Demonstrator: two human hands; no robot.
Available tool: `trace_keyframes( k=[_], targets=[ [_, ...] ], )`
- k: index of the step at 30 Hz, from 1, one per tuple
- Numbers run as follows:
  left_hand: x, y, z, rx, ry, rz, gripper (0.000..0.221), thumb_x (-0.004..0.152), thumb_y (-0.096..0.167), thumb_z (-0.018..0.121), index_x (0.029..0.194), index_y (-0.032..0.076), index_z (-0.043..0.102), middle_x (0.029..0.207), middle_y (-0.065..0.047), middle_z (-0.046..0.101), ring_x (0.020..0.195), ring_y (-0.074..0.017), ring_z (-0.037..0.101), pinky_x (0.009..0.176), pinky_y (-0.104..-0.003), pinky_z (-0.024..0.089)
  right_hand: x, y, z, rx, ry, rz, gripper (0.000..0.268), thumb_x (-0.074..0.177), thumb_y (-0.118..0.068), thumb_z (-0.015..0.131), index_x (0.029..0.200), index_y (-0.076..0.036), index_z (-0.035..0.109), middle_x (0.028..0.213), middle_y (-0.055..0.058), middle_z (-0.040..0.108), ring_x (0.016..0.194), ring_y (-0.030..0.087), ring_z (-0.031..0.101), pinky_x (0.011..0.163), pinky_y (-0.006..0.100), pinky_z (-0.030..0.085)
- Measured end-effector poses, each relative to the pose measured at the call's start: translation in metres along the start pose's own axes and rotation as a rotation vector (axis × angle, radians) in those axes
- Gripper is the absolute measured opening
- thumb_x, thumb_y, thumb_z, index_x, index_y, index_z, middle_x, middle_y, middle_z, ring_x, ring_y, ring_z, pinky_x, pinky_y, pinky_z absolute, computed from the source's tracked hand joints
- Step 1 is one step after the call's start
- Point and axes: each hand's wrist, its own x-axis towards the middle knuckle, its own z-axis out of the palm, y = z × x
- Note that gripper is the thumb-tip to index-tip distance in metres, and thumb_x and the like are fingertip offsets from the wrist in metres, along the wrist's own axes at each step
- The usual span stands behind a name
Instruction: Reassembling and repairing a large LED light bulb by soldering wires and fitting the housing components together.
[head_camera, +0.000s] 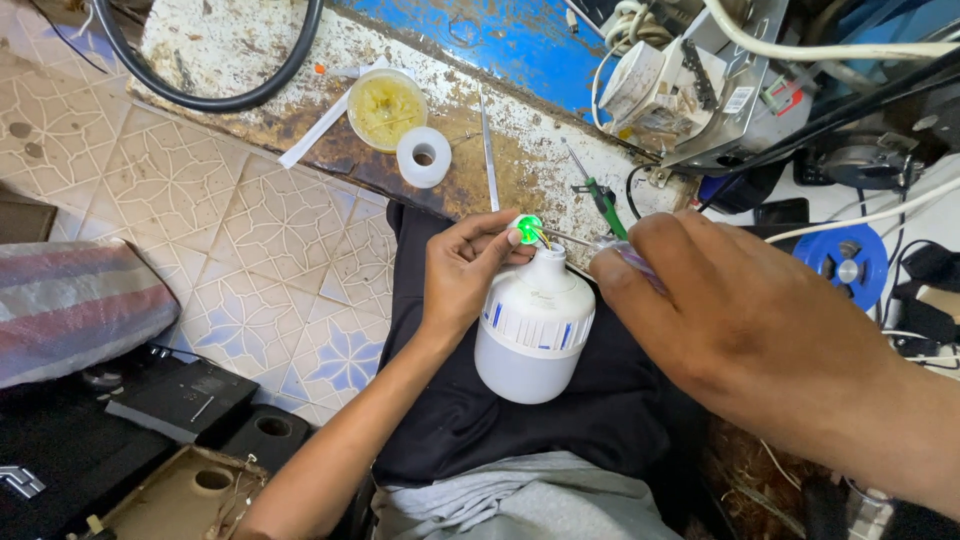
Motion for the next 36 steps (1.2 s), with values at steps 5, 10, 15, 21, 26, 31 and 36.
trace_keyframes(
  k=[5,10,15,21,26,31,36],
  targets=[
    [0.000,0.001,0.000,0.004,0.002,-0.006,0.030,0.093,0.012,0.073,0.117,-0.006,0.070,0.095,-0.021,0.078,0.079,-0.0249,0.079,0.075,-0.032,0.070,-0.011,-0.002,0.012,-0.186,-0.098,0.186,0.019,0.107,-0.034,0.058,0.116,-0.018,0.059,0.092,0.003,0.052,0.068,0.021,0.061,0.050,0.034,0.048],
    [0.001,0.003,0.000,0.012,-0.008,-0.011,0.030,0.093,0.011,0.073,0.118,-0.005,0.071,0.099,-0.021,0.078,0.080,-0.0257,0.079,0.076,-0.033,0.071,-0.013,-0.003,0.010,-0.179,-0.035,0.205,0.021,0.110,-0.032,0.059,0.121,-0.016,0.058,0.095,0.007,0.054,0.068,0.026,0.059,0.057,0.036,0.047],
    [0.001,-0.001,0.000,-0.019,0.012,-0.044,0.029,0.092,0.010,0.073,0.116,-0.007,0.071,0.092,-0.022,0.077,0.078,-0.0263,0.079,0.076,-0.032,0.069,-0.013,0.007,0.017,0.159,-0.009,0.061,0.045,0.091,-0.007,0.065,0.133,-0.005,0.050,0.126,0.021,0.049,0.106,0.038,0.055,0.086,0.051,0.053],
    [0.002,-0.002,0.000,-0.019,0.011,-0.028,0.030,0.092,0.011,0.074,0.116,-0.007,0.071,0.094,-0.022,0.077,0.078,-0.0251,0.079,0.077,-0.031,0.069,-0.008,-0.003,0.017,-0.200,0.041,0.279,0.023,0.118,-0.039,0.061,0.107,-0.019,0.058,0.087,0.002,0.047,0.060,0.020,0.053,0.052,0.034,0.040],
    [0.004,-0.001,0.001,-0.008,0.010,-0.024,0.029,0.092,0.010,0.073,0.116,-0.007,0.070,0.094,-0.023,0.077,0.079,-0.0265,0.079,0.076,-0.033,0.070,0.000,0.000,0.007,-0.107,0.085,0.064,0.009,0.107,-0.019,0.059,0.111,-0.011,0.058,0.105,0.010,0.053,0.078,0.024,0.053,0.066,0.038,0.048],
    [0.003,0.001,0.001,0.021,0.014,-0.018,0.028,0.093,0.008,0.072,0.117,-0.007,0.070,0.097,-0.023,0.077,0.079,-0.0274,0.079,0.076,-0.033,0.070,-0.005,0.001,0.012,0.038,0.038,0.009,0.031,0.094,-0.005,0.064,0.124,-0.006,0.056,0.102,0.014,0.050,0.084,0.030,0.054,0.069,0.043,0.053],
    [0.001,0.006,0.004,0.026,0.027,-0.042,0.027,0.092,0.008,0.074,0.115,-0.005,0.072,0.089,-0.023,0.077,0.079,-0.0262,0.079,0.075,-0.031,0.069,-0.013,-0.001,0.022,-0.153,0.074,0.211,0.034,0.112,-0.050,0.065,0.104,-0.018,0.061,0.080,0.001,0.052,0.059,0.019,0.053,0.054,0.033,0.040]
  ],
)
